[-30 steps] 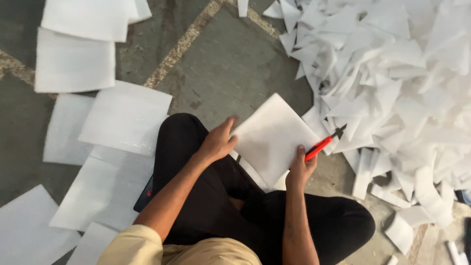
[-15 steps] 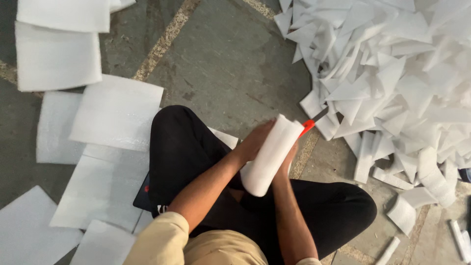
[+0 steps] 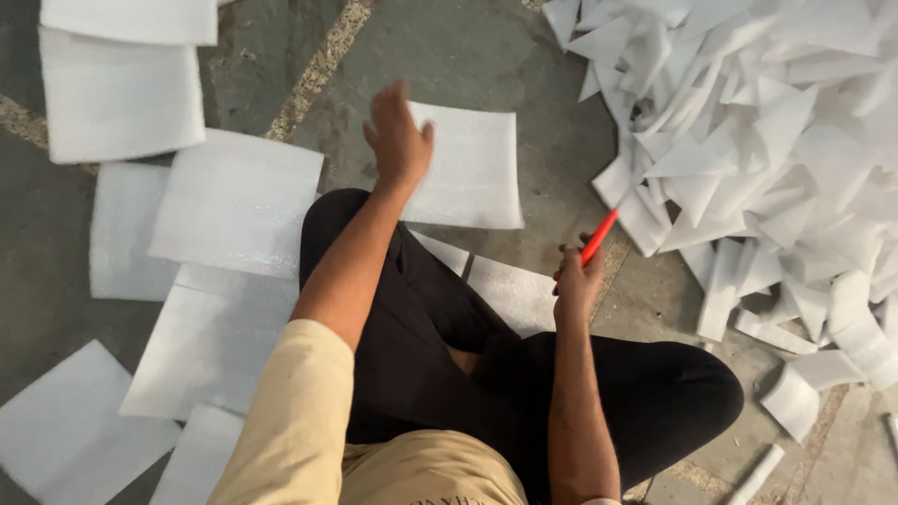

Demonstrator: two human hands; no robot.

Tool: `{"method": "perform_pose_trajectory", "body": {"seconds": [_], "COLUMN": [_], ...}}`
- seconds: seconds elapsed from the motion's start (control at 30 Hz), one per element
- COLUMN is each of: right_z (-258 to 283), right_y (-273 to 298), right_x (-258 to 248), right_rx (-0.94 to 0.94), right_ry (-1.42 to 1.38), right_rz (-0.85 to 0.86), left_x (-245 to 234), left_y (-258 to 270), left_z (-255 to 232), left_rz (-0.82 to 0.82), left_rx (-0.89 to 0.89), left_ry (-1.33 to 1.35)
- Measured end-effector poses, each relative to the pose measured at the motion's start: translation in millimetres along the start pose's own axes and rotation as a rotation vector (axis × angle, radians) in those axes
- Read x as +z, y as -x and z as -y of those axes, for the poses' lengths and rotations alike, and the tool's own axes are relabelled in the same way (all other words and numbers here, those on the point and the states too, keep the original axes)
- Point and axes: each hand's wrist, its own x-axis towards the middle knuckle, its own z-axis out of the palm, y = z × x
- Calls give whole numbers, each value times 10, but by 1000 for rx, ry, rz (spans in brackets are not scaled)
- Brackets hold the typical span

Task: The person sits on the floor and uses a red utility knife to cut square white foam sheets into smaller pieces. They repeatedly pick up a sheet, score it diagonally, and separate the pieces, discarding the cut pieces to the side.

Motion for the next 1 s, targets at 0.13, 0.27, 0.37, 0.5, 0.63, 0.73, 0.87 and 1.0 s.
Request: {"method": "perform_pose_trajectory", "body": {"seconds": [0.13, 0.27, 0.37, 0.5, 0.63, 0.73, 0.87, 1.0], "right_z": [-155, -166, -116, 29, 136, 177, 208, 243], "right_y": [-4, 6, 127, 139, -135, -436, -681, -804], "right_x": [127, 245, 286, 457, 767, 1022, 1213, 1343], "right_rx": [-18, -100, -23, -87, -259, -370, -360, -354], "right_ry": [227, 340, 548, 754, 918, 922, 919, 964], "right_rz": [112, 182, 191, 260, 313, 314, 321, 322], "left_x": [27, 100, 142, 199, 203, 163, 134, 127], "left_y": [313, 584, 578, 460, 441, 404, 337, 323], "left_z": [-319, -634, -709, -772, -822, -835, -875, -865], "left_rz": [456, 771, 815, 817, 846, 850, 935, 919], "left_rx": [416, 362, 330, 294, 267, 277, 246, 234], "left_ry": [-192, -337, -413, -460, -501, -538, -551, -531]}}
